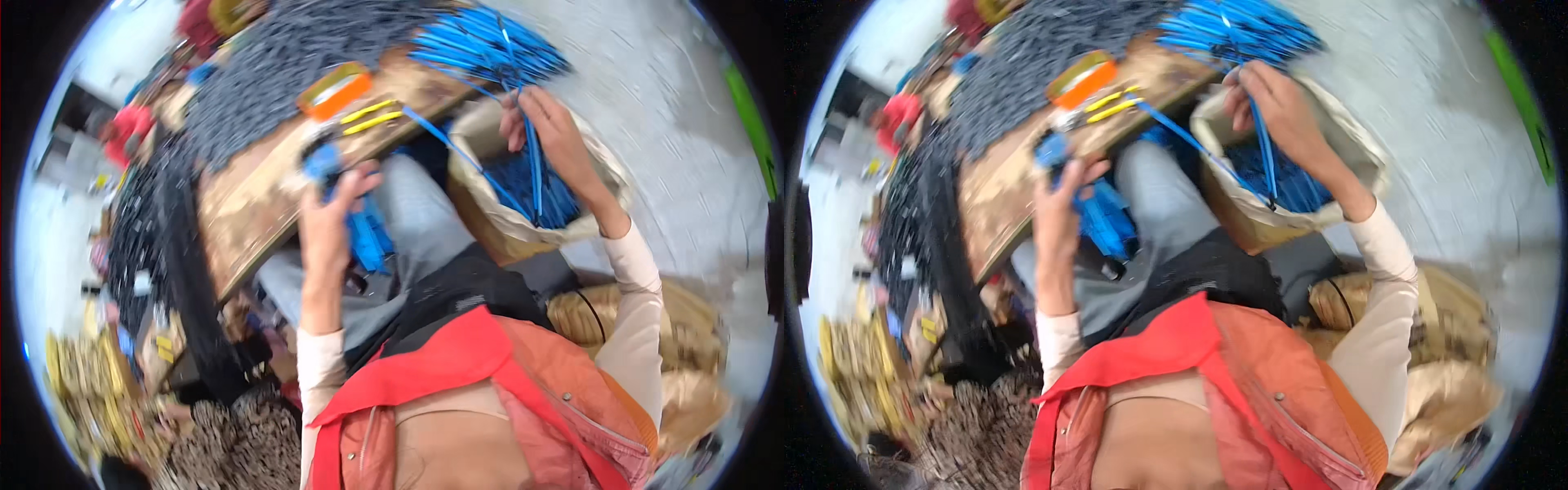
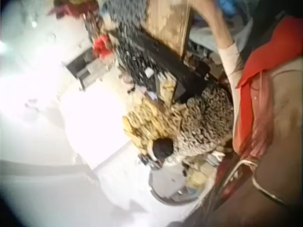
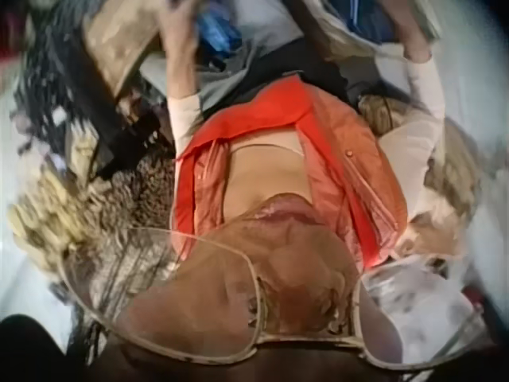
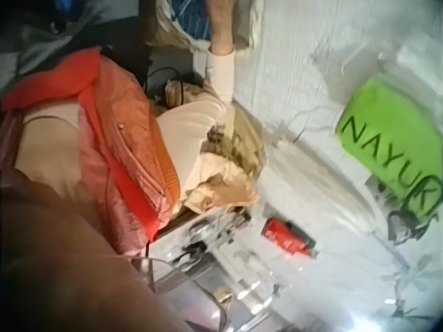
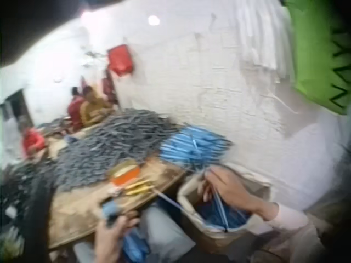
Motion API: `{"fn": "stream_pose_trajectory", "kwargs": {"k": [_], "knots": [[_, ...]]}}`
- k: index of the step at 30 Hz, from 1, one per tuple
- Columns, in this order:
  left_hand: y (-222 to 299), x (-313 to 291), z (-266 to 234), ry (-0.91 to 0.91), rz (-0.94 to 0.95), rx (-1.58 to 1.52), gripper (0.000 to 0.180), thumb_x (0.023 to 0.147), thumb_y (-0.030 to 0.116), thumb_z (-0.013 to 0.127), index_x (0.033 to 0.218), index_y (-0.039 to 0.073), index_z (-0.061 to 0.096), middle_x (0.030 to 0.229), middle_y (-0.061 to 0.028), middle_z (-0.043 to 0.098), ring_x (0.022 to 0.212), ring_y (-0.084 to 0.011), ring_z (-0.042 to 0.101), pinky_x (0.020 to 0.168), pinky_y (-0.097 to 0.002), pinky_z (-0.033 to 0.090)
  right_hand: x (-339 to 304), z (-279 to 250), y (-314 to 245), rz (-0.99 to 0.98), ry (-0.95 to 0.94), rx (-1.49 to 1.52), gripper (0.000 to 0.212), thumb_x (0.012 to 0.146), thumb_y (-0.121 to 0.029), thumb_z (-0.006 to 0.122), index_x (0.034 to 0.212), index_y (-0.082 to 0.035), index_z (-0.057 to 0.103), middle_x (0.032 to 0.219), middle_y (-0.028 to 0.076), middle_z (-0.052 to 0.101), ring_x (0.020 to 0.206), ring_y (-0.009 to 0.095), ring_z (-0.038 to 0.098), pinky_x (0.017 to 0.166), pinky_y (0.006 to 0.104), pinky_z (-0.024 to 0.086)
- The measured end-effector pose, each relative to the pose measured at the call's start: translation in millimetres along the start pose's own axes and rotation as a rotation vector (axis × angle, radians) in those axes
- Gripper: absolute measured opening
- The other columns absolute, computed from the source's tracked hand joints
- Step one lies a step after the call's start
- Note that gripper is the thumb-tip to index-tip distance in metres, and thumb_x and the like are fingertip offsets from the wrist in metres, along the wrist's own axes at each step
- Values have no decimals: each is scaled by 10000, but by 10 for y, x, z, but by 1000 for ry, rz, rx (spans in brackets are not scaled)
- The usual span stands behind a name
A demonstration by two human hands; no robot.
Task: The person retrieves plastic umbrella ribs from a bag, aligns them, and threads a wire through their base holes. They then wrap the wired ribs around a central hub and secure them by twisting and cutting the wire using pliers.
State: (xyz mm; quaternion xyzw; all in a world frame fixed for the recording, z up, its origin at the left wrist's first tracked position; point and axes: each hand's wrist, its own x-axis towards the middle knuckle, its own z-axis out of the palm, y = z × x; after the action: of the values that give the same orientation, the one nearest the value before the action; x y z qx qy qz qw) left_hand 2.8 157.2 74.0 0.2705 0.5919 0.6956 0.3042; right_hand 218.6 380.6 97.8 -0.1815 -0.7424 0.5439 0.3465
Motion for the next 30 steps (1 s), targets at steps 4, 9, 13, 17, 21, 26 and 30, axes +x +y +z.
{"fn": "stream_pose_trajectory", "kwargs": {"k": [4,9,13,17,21,26,30], "knots": [[-26,-53,-85,-3,70,-257,368,850,142,708,1166,16,566,1041,-127,685,890,-161,661,660,-235,429,120,1060,-11,-26,-396,143,290,1027,-229,388,1013,17,540,773,93,625,605,123,573,599,248,478],[59,-80,-514,172,225,-204,185,828,64,720,987,16,638,834,-60,675,765,-104,615,652,-230,449,167,1897,62,-96,-653,96,254,1014,-186,395,1070,27,520,763,118,645,631,200,624,609,329,499],[53,-263,-762,462,262,-122,141,846,51,696,963,17,626,811,-61,658,732,-121,615,686,-240,469,238,2364,195,-286,-686,-156,148,934,-82,456,1050,10,445,789,202,644,690,368,646,596,438,494],[-94,-395,-932,314,164,-148,157,869,54,664,1004,32,586,811,-59,652,741,-121,610,698,-254,483,277,2572,461,-557,-722,-127,129,892,-31,494,1017,-1,487,756,203,616,753,415,626,626,465,483],[-297,-569,-856,213,-18,-192,182,855,1,662,1011,31,573,846,-67,655,769,-141,641,714,-277,524,372,2308,345,-440,-1176,-243,147,927,-163,516,942,-22,557,829,191,637,868,374,629,730,464,491],[-233,-297,-962,206,21,-139,320,894,-12,599,1205,-17,525,969,-201,687,854,-223,689,770,-293,559,1209,2139,427,-501,-937,-686,284,937,-326,487,966,-97,653,853,169,659,827,380,629,716,468,495],[-335,153,-933,130,85,-163,287,901,20,614,1179,-31,560,1001,-165,690,942,-221,670,863,-331,527,2495,1962,769,-682,-487,-920,219,875,-220,566,947,-27,641,840,182,649,798,374,626,704,422,489]]}}
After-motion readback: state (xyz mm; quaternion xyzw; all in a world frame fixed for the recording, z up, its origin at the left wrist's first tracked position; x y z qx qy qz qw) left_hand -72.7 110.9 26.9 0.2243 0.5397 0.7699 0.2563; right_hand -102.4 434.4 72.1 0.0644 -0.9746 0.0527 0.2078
